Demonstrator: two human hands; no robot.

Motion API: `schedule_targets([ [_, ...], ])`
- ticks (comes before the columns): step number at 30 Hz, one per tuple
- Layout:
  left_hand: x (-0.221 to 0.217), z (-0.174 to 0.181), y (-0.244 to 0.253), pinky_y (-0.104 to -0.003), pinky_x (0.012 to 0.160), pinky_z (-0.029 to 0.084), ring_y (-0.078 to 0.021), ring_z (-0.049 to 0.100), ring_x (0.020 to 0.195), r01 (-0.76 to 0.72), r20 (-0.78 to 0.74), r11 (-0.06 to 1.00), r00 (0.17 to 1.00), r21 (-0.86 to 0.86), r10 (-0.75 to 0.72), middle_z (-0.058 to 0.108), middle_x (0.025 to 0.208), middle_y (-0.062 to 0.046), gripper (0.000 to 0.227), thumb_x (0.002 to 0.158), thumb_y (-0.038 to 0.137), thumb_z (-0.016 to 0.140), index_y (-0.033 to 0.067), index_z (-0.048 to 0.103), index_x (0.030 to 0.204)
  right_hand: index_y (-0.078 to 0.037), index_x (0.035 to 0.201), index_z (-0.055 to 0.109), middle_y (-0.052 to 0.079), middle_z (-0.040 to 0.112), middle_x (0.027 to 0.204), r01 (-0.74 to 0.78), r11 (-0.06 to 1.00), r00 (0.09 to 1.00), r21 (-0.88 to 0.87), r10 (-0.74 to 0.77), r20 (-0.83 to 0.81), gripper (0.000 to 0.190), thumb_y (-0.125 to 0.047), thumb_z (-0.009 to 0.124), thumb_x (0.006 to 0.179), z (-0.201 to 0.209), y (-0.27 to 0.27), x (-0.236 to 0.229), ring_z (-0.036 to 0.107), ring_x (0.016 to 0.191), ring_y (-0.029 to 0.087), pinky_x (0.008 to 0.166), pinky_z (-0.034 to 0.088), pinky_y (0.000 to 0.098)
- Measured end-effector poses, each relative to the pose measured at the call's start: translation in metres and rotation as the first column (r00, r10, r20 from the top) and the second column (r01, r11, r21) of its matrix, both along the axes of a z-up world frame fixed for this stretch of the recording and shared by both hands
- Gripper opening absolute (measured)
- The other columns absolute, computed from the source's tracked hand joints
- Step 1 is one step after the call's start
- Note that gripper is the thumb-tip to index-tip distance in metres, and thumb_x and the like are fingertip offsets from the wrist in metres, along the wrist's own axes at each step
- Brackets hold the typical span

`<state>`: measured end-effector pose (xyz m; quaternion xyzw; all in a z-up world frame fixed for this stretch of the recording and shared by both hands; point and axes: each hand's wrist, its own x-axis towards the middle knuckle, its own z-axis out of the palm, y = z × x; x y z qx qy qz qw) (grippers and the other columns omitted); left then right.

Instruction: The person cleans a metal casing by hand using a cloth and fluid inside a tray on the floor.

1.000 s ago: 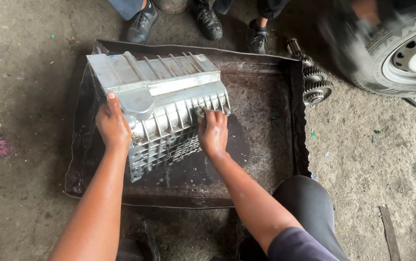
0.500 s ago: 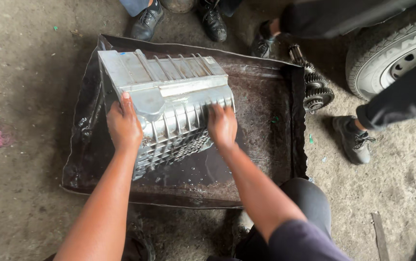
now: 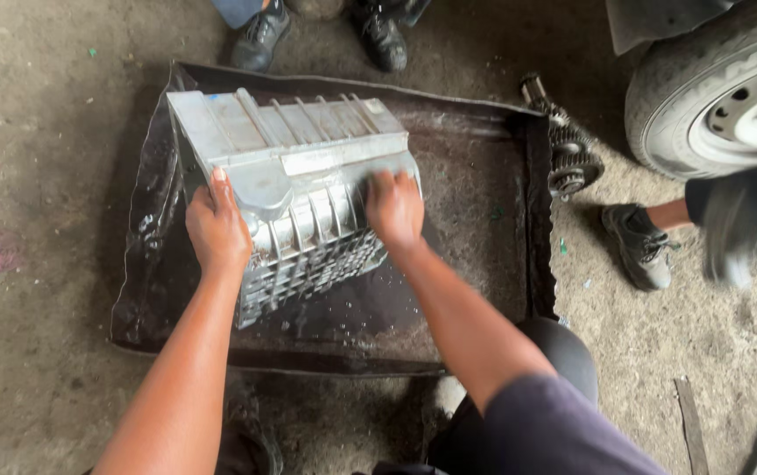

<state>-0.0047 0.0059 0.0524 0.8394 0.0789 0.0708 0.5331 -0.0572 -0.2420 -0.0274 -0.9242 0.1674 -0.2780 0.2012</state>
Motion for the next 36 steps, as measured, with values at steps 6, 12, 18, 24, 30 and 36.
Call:
schedule_targets([
  [6,0.014,-0.005,0.006,-0.048,0.069,0.045,-0.0307,0.057,0.066,-0.007,0.014,0.999,1.0,0.037,0.006,0.061,0.073,-0.02,0.066,0.108,0.055,0.048,-0.0062,0.062,0.087,-0.009,0.108,0.073,0.018,0.068,0.094,-0.032,0.994,0.999,0.108,0.034,-0.01,0.019,-0.015,0.067,0.09,-0.003,0.016,-0.058,0.067,0.091,0.039,0.076,0.055,0.0493],
  [12,0.007,-0.006,0.005,-0.046,0.069,0.046,-0.029,0.06,0.067,0.025,0.093,0.997,0.995,0.078,-0.032,0.063,0.073,-0.019,0.066,0.109,0.055,0.049,-0.0061,0.063,0.09,-0.009,0.102,0.072,0.018,0.067,0.097,0.036,0.999,0.998,0.031,-0.034,-0.056,0.016,-0.013,0.068,0.086,0.015,0.007,0.005,0.066,0.093,0.04,0.078,0.055,0.0497],
  [18,0.01,-0.005,0.004,-0.047,0.069,0.046,-0.0314,0.059,0.069,0.001,0.056,0.998,0.998,0.062,-0.004,0.062,0.074,-0.021,0.068,0.109,0.055,0.049,-0.0085,0.063,0.089,-0.009,0.103,0.071,0.02,0.064,0.096,-0.084,0.996,0.996,0.032,0.084,0.002,0.015,-0.012,0.066,0.089,0.019,0.011,-0.048,0.064,0.094,0.041,0.075,0.054,0.0505],
  [24,0.009,-0.012,0.005,-0.048,0.071,0.046,-0.0321,0.061,0.071,0.006,0.044,0.996,0.999,0.084,-0.01,0.063,0.077,-0.021,0.069,0.107,0.058,0.047,-0.007,0.063,0.091,-0.01,0.097,0.071,0.019,0.064,0.094,-0.087,0.996,0.987,-0.019,0.084,-0.136,0.013,-0.008,0.065,0.085,0.011,0.004,-0.042,0.066,0.098,0.041,0.077,0.055,0.0505],
  [30,0.014,-0.013,0.006,-0.049,0.073,0.046,-0.0331,0.06,0.071,-0.027,-0.014,0.994,0.999,0.108,0.029,0.062,0.075,-0.02,0.073,0.107,0.061,0.045,-0.0069,0.06,0.085,-0.002,0.116,0.065,0.021,0.065,0.098,-0.039,0.977,0.999,0.209,0.035,0.019,0.034,-0.01,0.067,0.083,0.021,0.008,-0.024,0.065,0.09,0.044,0.077,0.053,0.0528],
  [36,0.022,-0.011,0.009,-0.049,0.073,0.046,-0.034,0.059,0.072,-0.018,-0.017,0.997,1.0,0.069,0.019,0.061,0.076,-0.021,0.073,0.108,0.061,0.046,-0.0069,0.059,0.085,-0.006,0.117,0.071,0.026,0.064,0.1,-0.231,0.967,0.973,0.109,0.231,0.007,0.03,-0.009,0.067,0.088,0.024,0.0,-0.055,0.065,0.09,0.047,0.077,0.053,0.0522],
])
